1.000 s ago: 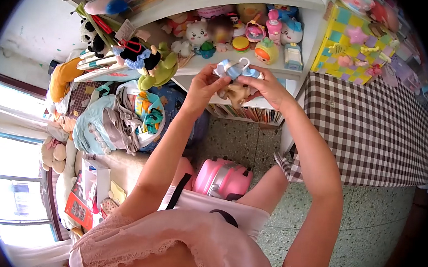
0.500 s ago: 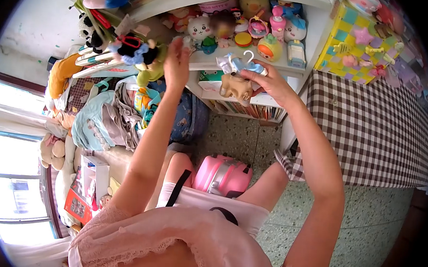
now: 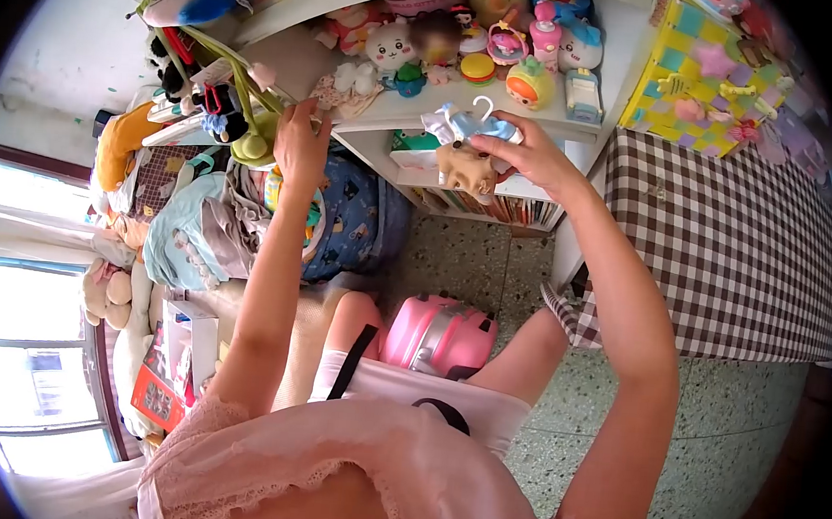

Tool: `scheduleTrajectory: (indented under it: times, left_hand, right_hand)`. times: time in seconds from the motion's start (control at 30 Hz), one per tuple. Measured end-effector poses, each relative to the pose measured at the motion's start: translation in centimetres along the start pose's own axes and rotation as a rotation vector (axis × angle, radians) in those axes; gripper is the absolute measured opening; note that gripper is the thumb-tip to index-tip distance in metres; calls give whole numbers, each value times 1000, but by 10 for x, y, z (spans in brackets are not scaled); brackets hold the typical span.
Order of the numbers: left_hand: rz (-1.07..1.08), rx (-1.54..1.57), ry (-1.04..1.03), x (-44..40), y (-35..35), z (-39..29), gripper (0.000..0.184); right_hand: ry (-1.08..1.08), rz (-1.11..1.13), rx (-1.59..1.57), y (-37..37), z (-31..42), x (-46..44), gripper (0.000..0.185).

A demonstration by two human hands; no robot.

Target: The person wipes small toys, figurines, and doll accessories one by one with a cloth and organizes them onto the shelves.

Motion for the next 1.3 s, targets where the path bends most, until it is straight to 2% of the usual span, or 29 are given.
scheduleTrajectory:
  times: [0.17,0.23,0.27,0.33,0.47,0.53,0.67,0.73,0.83,0.93,1.07,1.13,1.17,1.23,1.27,1.3]
  left_hand:
    - [95,-8,-67,-31,-23,1,37]
    - [-129,32,-220,-44,-32,-1,39]
    - [-129,32,-220,-48,-36,-1,39]
    - [-26,31,-92,-56,-40,-3,41]
    - [-5,72,-116,-69,-62,-4,46]
    - [125,123,-97,-73,-72,-4,43]
    - [165,218,-37,-73,-75,-5,40]
    - [7,138,-151,-71,-67,-11,33]
    - [33,87,-233,-67,-62,-15,23]
    - [93,-88,-204,-65,-65,-17,16]
    - [157,-52,-157,-73,-71,-9,15]
    - [-169,74,-144,-69,-44,-14,13]
    - [-169,75,-145,-67,-36,-18,13]
    - [-365,99,-258,-59,-7,-37,11]
    - [-374,100,-260,-54,5,-44,11]
    - [-370,139,-372,-48,16,-55,10]
  right_hand:
    - [2,-5,-2,2,-4,-3,52]
    - [23,-14,39,3,-4,-4,54]
    - [23,-14,39,3,-4,-4,54]
    - [28,-8,65,3,-4,-4,58]
    - [29,-38,89,3,-1,-2,62]
    - [0,-22,91,3,1,-2,65]
    - [32,-80,117,5,-4,-3,65]
    - [44,-47,114,6,-5,-5,63]
    - [16,2,111,6,-5,-6,60]
    - [-8,1,133,4,-2,-4,58]
    - [17,13,151,4,-1,-4,57]
    - [39,-8,142,4,1,-3,58]
    - [39,-9,143,5,0,-3,58]
    - [18,4,124,7,-5,-6,59]
    - [26,3,128,7,-7,-7,59]
    - [55,-17,152,8,-9,-8,59]
Point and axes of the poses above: each hand's wrist, its own x-axis away from the middle knuckle, its own y-axis out of the back of the hand, z = x × y, the point moved 4 cm from there along -x, towards the middle knuckle, and after that the axes turned 11 degrees about -x, right-handed, at the moved point
